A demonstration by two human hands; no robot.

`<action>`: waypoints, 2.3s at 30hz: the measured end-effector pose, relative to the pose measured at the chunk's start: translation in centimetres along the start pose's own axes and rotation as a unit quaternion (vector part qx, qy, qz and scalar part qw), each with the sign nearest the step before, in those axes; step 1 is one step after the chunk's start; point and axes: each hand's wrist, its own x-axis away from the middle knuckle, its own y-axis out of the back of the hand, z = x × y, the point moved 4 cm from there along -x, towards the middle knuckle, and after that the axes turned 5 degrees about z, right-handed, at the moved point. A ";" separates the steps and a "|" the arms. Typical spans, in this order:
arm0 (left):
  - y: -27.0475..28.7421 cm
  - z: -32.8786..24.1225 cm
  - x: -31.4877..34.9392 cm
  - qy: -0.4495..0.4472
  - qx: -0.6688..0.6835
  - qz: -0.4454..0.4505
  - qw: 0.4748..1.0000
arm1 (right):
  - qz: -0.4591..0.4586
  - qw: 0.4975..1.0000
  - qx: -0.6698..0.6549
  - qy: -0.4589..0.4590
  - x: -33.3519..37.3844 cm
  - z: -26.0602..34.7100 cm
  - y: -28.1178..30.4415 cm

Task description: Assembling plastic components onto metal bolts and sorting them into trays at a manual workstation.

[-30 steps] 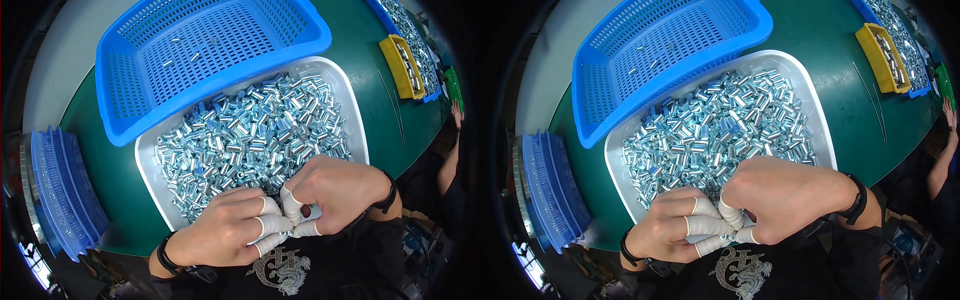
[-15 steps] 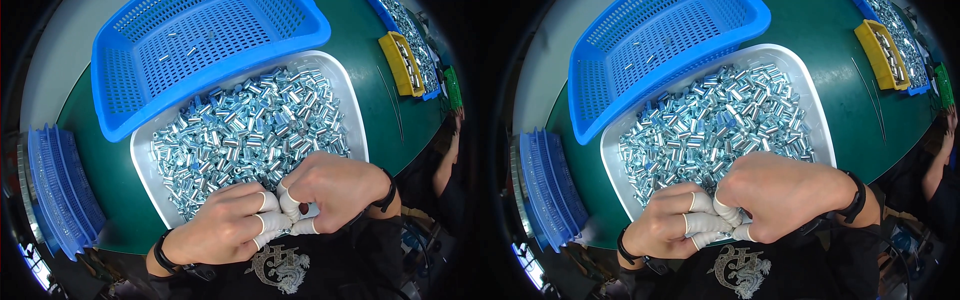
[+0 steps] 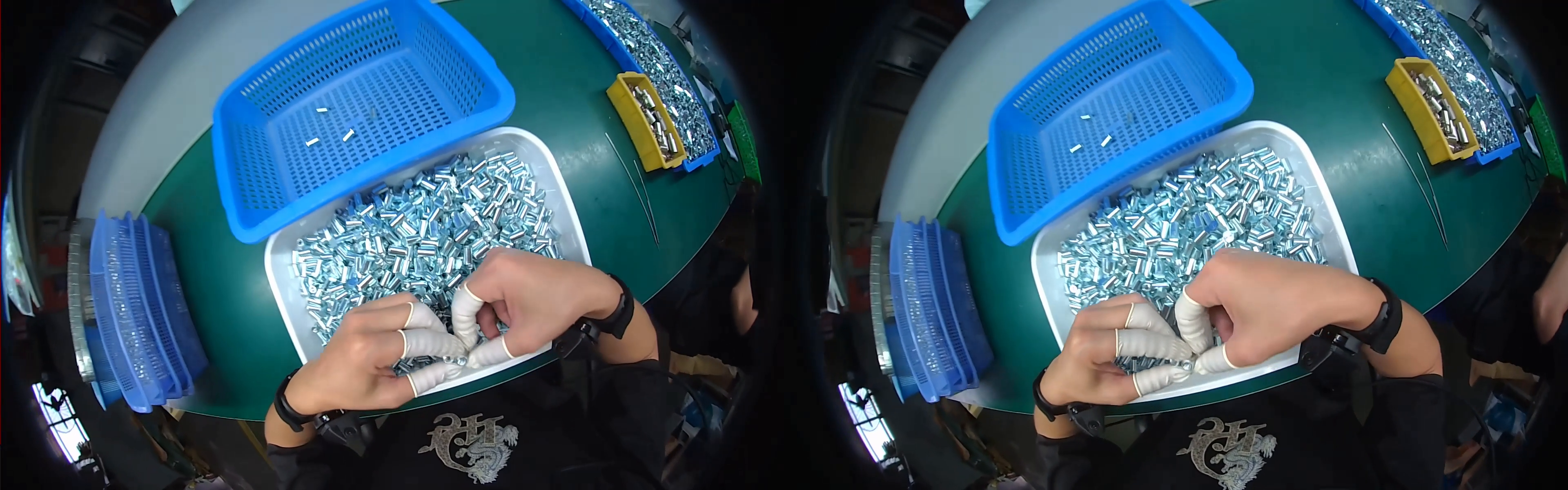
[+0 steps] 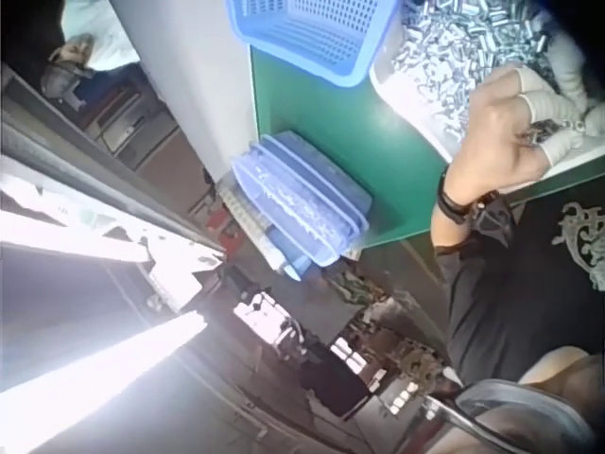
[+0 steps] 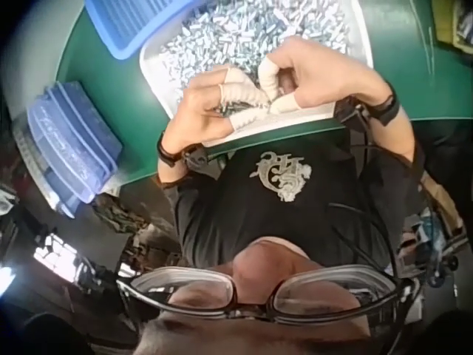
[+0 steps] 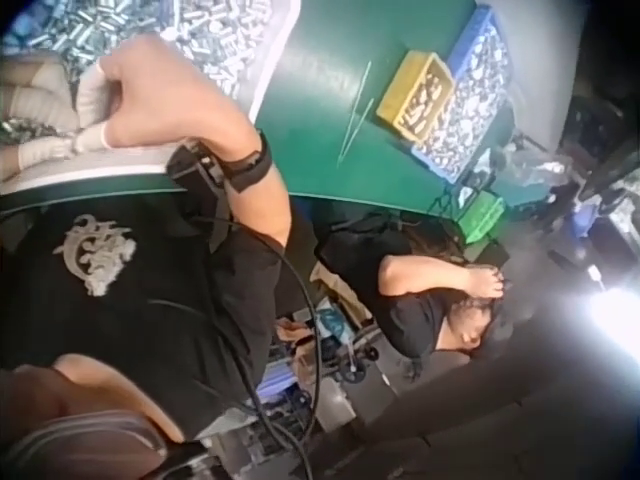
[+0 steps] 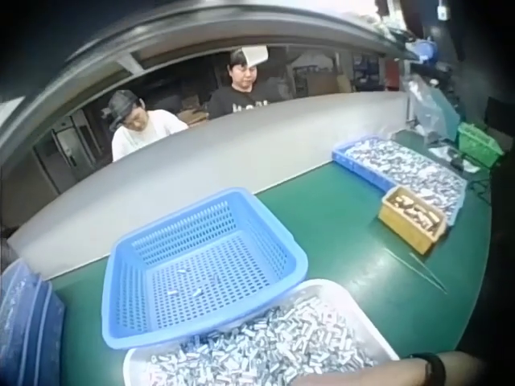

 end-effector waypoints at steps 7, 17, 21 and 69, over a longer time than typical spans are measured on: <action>0.9 -1.4 -0.2 0.020 -0.042 -0.021 0.999 | -0.004 1.000 0.013 -0.002 -0.4 0.9 -0.1; 12.1 3.6 -4.7 0.192 -0.198 -0.304 0.912 | -0.358 0.930 -0.010 0.080 -0.3 -0.6 1.8; 12.5 4.2 -4.6 0.130 -0.309 -0.374 0.865 | -0.366 0.927 0.045 0.064 -0.3 -0.3 1.7; 1.0 2.7 0.5 0.062 0.169 -0.236 0.955 | -0.245 0.959 -0.092 0.107 -1.1 1.4 1.8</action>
